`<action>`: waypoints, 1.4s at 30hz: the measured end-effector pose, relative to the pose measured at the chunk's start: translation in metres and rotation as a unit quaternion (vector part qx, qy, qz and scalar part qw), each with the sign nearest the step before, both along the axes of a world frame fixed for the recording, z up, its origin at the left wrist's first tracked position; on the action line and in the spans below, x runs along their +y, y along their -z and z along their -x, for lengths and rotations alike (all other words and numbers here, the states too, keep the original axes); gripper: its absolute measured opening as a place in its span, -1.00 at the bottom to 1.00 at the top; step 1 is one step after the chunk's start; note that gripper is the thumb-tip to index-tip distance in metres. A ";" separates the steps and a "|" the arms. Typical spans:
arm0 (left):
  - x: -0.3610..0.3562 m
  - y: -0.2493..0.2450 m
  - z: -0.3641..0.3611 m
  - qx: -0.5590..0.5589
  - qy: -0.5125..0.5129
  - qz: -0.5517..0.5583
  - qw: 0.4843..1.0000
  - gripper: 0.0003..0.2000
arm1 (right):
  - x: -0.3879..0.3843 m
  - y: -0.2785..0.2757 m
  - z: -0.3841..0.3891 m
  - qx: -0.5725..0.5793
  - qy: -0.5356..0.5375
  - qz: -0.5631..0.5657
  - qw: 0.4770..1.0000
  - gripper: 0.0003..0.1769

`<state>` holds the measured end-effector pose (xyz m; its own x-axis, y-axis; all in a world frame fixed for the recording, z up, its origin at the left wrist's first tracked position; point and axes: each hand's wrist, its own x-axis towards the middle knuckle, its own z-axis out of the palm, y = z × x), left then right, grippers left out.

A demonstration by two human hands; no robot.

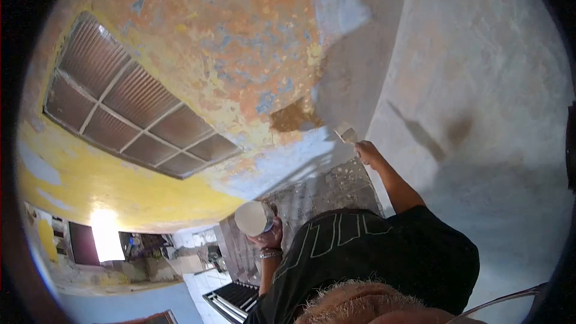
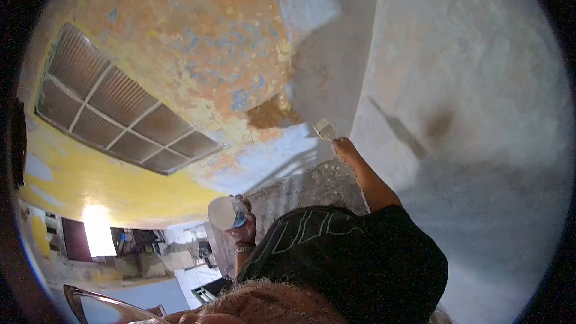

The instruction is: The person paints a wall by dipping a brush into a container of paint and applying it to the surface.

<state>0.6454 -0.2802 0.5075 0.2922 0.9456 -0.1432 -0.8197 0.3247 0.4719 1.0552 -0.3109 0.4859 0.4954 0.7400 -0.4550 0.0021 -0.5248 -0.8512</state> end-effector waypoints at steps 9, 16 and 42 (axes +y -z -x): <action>-0.029 -0.024 0.007 -0.147 0.015 0.052 0.988 -0.28 | 0.044 -0.041 -0.036 -0.165 0.013 -0.218 0.962 -0.69; -0.063 -0.017 0.024 -0.082 -0.098 0.151 0.980 -0.32 | 0.014 -0.185 0.035 0.031 0.033 -0.325 0.945 -0.74; -0.099 -0.029 0.028 -0.105 -0.214 0.146 0.960 -0.39 | 0.032 -0.035 0.133 0.220 -0.239 -0.060 0.944 -0.55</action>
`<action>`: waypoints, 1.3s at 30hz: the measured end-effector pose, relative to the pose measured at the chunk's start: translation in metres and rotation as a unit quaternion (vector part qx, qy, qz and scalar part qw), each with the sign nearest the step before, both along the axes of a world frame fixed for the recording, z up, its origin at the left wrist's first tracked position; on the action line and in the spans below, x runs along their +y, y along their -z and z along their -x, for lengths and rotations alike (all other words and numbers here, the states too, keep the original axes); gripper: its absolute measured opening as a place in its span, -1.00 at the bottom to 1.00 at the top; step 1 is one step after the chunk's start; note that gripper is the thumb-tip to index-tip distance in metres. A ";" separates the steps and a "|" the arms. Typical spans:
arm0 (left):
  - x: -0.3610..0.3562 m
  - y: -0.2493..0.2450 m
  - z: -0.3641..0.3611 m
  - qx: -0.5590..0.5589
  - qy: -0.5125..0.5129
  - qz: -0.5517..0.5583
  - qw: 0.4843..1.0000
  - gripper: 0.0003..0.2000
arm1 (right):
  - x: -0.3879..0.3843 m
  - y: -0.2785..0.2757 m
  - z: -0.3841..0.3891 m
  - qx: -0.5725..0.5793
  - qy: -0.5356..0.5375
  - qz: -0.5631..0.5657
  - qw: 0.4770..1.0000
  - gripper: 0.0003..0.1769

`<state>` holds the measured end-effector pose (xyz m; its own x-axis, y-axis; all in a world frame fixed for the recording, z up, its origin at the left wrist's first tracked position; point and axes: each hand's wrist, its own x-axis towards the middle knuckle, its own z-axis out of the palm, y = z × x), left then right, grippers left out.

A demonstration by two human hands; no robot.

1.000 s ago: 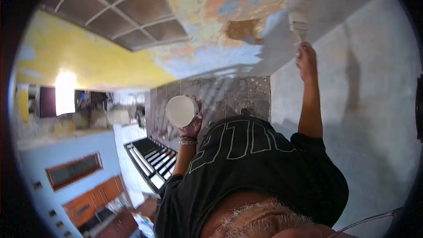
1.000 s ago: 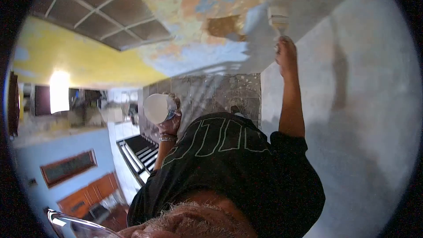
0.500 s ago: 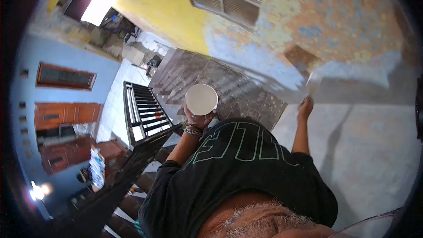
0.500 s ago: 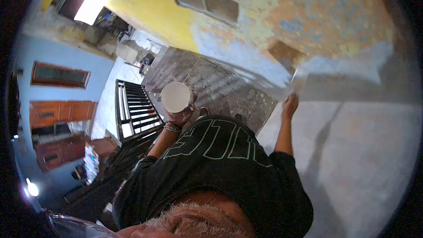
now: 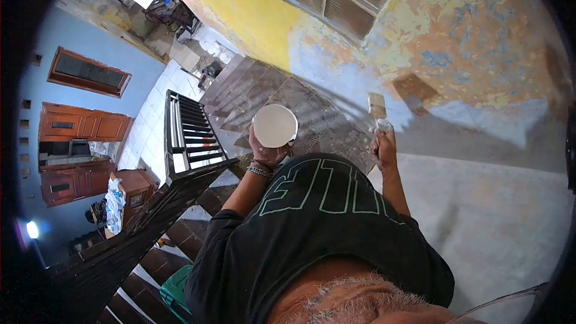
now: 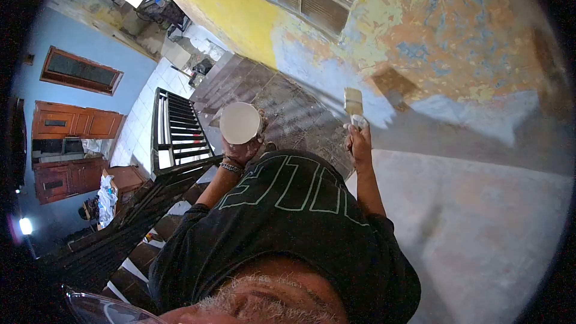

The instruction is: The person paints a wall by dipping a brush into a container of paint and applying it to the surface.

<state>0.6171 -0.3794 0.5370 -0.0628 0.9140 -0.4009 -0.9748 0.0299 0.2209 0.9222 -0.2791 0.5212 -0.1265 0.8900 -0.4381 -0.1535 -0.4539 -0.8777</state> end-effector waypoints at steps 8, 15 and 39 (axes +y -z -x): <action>0.010 -0.011 -0.002 0.010 -0.001 0.048 0.999 -0.36 | 0.001 -0.054 0.022 0.020 -0.110 -0.240 0.964 -0.58; 0.018 0.021 0.014 -0.016 0.103 -0.062 0.993 -0.31 | -0.006 -0.100 0.031 -0.082 0.088 -0.299 0.947 -0.90; 0.075 -0.025 -0.024 0.013 0.191 -0.049 0.980 -0.31 | 0.027 -0.220 0.101 -0.170 -0.250 -0.385 0.872 -0.78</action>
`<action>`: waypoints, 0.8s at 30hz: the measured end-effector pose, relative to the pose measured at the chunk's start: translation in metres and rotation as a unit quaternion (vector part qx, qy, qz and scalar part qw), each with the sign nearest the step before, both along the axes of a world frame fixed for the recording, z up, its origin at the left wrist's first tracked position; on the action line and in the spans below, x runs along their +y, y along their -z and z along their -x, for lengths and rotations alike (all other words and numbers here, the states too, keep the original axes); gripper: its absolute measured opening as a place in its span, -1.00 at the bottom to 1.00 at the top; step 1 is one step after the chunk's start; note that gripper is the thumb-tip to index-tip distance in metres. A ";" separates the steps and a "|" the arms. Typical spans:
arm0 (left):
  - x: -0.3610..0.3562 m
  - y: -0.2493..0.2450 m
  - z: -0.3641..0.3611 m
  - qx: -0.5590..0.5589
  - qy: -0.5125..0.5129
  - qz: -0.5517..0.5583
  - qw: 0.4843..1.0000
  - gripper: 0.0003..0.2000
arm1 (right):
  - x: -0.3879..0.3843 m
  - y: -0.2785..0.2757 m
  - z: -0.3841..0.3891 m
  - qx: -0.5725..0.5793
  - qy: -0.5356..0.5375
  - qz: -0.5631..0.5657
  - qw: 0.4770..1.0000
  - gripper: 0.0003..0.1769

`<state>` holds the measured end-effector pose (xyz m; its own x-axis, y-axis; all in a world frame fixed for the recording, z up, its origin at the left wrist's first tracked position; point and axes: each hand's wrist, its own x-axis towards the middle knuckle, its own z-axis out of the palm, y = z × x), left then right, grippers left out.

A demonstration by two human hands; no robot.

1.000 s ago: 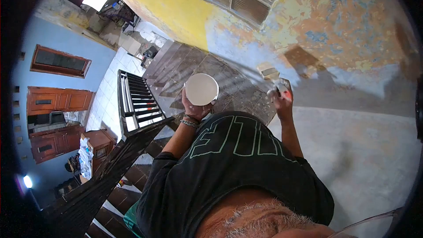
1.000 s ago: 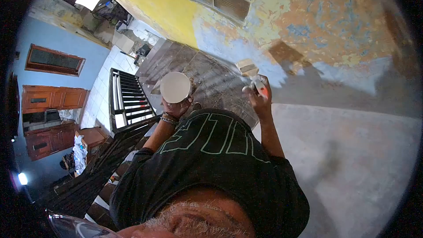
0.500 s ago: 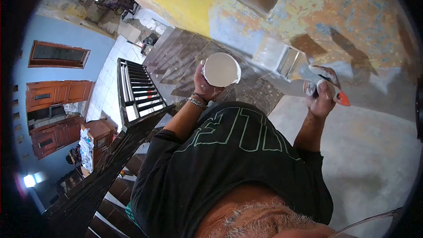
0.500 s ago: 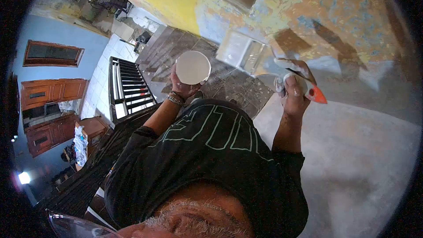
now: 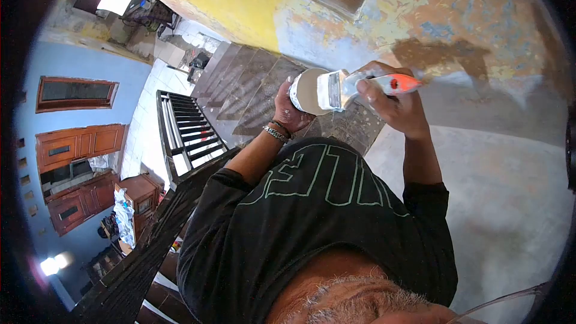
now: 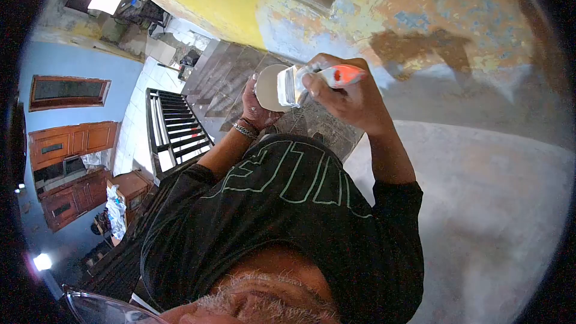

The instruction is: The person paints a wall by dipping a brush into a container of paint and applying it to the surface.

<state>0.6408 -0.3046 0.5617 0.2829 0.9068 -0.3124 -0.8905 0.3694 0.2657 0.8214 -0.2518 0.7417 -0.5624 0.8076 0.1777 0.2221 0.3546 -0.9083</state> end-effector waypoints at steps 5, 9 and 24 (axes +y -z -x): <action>0.005 0.013 0.000 0.002 0.029 -0.027 0.999 -0.31 | 0.000 0.008 0.001 -0.044 -0.009 0.014 0.999 -0.78; 0.008 -0.005 -0.009 0.000 0.022 0.002 1.000 -0.31 | 0.001 0.005 -0.012 -0.039 0.022 -0.013 0.999 -0.78; 0.017 -0.009 -0.022 -0.052 0.094 -0.018 0.994 -0.34 | -0.012 -0.024 -0.054 -0.018 0.066 0.012 0.998 -0.84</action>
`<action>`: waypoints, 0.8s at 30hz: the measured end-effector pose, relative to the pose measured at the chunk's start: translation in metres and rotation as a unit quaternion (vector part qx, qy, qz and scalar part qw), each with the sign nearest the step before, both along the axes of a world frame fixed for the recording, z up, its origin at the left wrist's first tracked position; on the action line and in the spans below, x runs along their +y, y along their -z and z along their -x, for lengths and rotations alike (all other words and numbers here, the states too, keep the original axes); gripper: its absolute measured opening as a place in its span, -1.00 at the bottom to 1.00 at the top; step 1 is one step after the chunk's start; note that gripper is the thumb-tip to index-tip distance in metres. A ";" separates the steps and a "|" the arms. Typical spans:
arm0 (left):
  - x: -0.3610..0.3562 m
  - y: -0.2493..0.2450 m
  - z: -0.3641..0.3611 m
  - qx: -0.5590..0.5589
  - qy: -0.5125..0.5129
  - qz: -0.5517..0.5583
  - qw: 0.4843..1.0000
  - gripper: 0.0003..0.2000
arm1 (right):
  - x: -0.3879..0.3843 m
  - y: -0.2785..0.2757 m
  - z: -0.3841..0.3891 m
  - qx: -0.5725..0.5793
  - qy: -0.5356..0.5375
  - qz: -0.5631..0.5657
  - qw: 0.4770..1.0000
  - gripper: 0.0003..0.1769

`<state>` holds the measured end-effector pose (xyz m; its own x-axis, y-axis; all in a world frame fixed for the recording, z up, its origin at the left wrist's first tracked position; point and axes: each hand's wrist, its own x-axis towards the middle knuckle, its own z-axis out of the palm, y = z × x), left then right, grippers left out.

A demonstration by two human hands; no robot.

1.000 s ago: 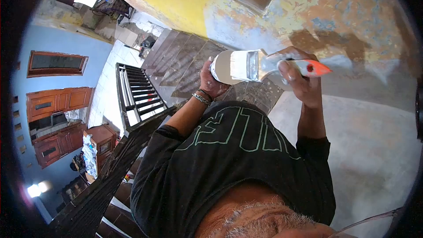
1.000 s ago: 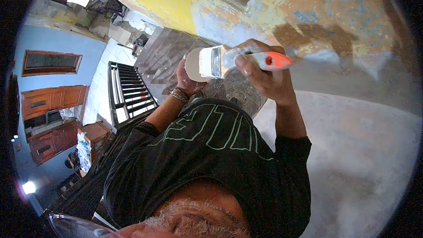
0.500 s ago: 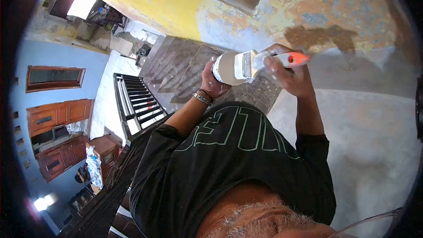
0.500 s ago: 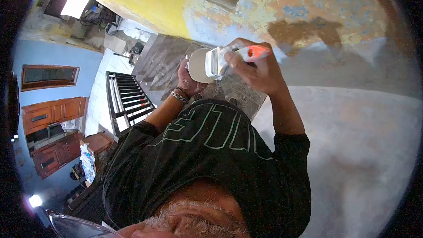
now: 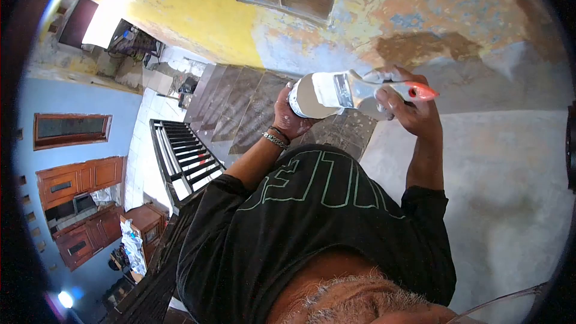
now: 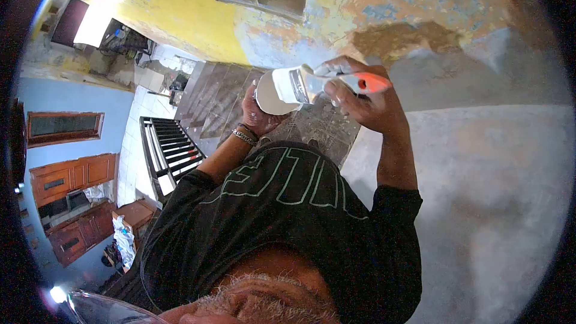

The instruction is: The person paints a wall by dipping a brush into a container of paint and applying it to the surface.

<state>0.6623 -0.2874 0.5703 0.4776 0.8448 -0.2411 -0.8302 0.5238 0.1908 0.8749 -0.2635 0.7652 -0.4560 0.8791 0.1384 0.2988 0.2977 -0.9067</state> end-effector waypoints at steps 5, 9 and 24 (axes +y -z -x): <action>0.012 -0.003 -0.008 -0.003 0.022 -0.018 1.000 -0.32 | -0.007 -0.002 -0.032 -0.071 -0.066 -0.013 0.995 -0.68; 0.016 -0.033 -0.022 0.032 0.019 0.019 0.999 -0.31 | -0.012 -0.009 -0.036 -0.069 -0.091 -0.140 0.984 -0.59; 0.054 -0.026 -0.071 -0.031 0.109 -0.037 0.993 -0.43 | -0.069 -0.003 -0.079 -0.001 0.140 -0.109 0.984 -0.53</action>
